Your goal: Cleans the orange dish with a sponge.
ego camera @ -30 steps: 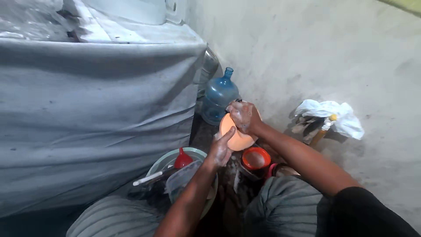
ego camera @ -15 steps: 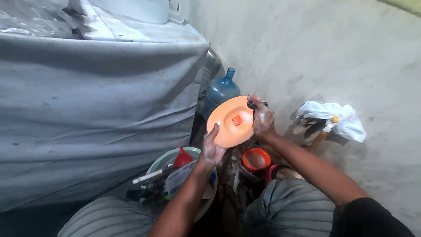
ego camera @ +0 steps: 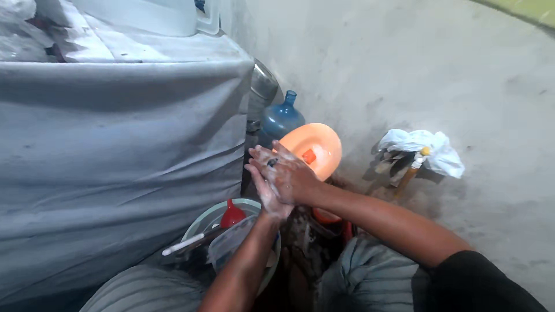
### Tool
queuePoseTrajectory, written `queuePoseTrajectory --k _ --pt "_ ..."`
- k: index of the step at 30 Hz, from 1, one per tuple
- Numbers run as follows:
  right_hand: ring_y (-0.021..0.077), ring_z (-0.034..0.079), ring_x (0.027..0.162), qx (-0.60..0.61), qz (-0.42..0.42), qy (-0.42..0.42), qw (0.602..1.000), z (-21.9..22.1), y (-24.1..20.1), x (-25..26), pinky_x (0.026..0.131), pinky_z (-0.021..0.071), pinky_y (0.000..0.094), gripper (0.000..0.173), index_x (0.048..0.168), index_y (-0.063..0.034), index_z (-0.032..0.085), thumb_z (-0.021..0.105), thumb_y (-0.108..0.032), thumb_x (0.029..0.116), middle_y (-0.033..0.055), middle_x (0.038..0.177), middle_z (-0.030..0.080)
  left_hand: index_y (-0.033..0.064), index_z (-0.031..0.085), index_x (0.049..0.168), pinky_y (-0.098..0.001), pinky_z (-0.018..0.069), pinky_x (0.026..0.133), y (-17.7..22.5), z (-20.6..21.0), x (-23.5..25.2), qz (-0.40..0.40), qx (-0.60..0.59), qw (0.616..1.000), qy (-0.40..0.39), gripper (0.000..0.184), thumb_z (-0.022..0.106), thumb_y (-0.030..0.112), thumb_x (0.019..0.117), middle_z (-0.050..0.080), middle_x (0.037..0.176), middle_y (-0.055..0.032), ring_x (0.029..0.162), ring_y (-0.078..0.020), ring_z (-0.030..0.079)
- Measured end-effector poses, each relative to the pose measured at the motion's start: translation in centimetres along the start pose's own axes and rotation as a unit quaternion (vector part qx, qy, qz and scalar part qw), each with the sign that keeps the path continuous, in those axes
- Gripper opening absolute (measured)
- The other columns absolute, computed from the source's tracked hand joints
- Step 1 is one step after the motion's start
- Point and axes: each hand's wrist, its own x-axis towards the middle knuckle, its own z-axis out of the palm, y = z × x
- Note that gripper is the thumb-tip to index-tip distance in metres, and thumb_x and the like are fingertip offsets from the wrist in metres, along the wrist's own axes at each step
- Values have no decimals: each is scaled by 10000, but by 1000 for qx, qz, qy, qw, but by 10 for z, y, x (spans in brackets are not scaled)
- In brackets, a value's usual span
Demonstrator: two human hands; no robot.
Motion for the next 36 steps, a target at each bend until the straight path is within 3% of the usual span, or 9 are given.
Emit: queuePoseTrajectory --k 3,5,7,9,17,23,28,31,36 --pt "275 661 1165 24 101 -83 991 -29 18 14 1094 450 527 390 1190 -135 733 544 -431 1022 95 1154 734 312 523 1404 -486 543 989 -16 9 -3 -20 54 998 -19 880 481 920 769 641 1306 4 1223 -189 610" --pt "298 701 985 28 134 -87 987 -36 32 17 889 538 544 357 1060 -126 739 529 -413 1028 112 988 727 176 551 1344 -453 570 965 -18 11 -7 -20 103 994 13 671 709 623 868 681 1199 -66 1115 -205 667" --pt "317 702 900 38 151 -43 987 -39 48 14 775 541 558 406 968 -108 735 508 -439 1032 125 903 711 56 545 1337 -459 597 922 -9 14 -6 -22 160 986 41 445 725 183 950 693 1147 -144 1023 -248 704" --pt "315 702 847 49 181 1 982 -41 69 6 728 546 565 476 880 -92 701 447 -457 1051 119 830 694 11 570 1319 -451 606 904 2 14 -5 -16 226 973 52 419 707 39 924 700 1141 -166 1001 -262 712" --pt "331 679 831 133 340 -4 931 -46 96 -10 731 518 579 564 951 -76 690 314 -477 1081 143 810 665 6 658 1190 -412 630 817 29 6 -3 45 332 938 85 348 776 81 872 735 1032 -137 903 -231 731" --pt "286 706 819 58 119 -2 991 -24 27 9 742 566 521 483 897 -84 680 440 -470 1060 100 793 683 13 655 1097 -351 594 718 16 15 -7 54 575 805 136 374 778 -41 748 705 903 -76 789 -139 685" --pt "276 699 760 48 23 81 995 -20 15 13 717 564 479 337 889 -88 681 521 -352 1025 88 728 665 -4 684 1015 -421 564 793 28 21 -13 162 694 686 151 346 847 124 738 705 872 -100 836 -181 687" --pt "291 666 626 101 51 151 982 -28 30 17 539 513 505 434 796 -77 646 477 -397 1037 96 635 613 75 709 969 -282 609 723 42 16 -12 222 605 761 79 338 879 104 678 719 846 19 778 -54 692" --pt "276 663 769 261 228 104 932 -36 55 12 721 518 525 587 808 -22 663 325 -401 1101 129 735 642 117 737 824 -322 600 675 80 13 -10 251 505 825 37 134 858 168 797 712 879 -10 767 -137 677"
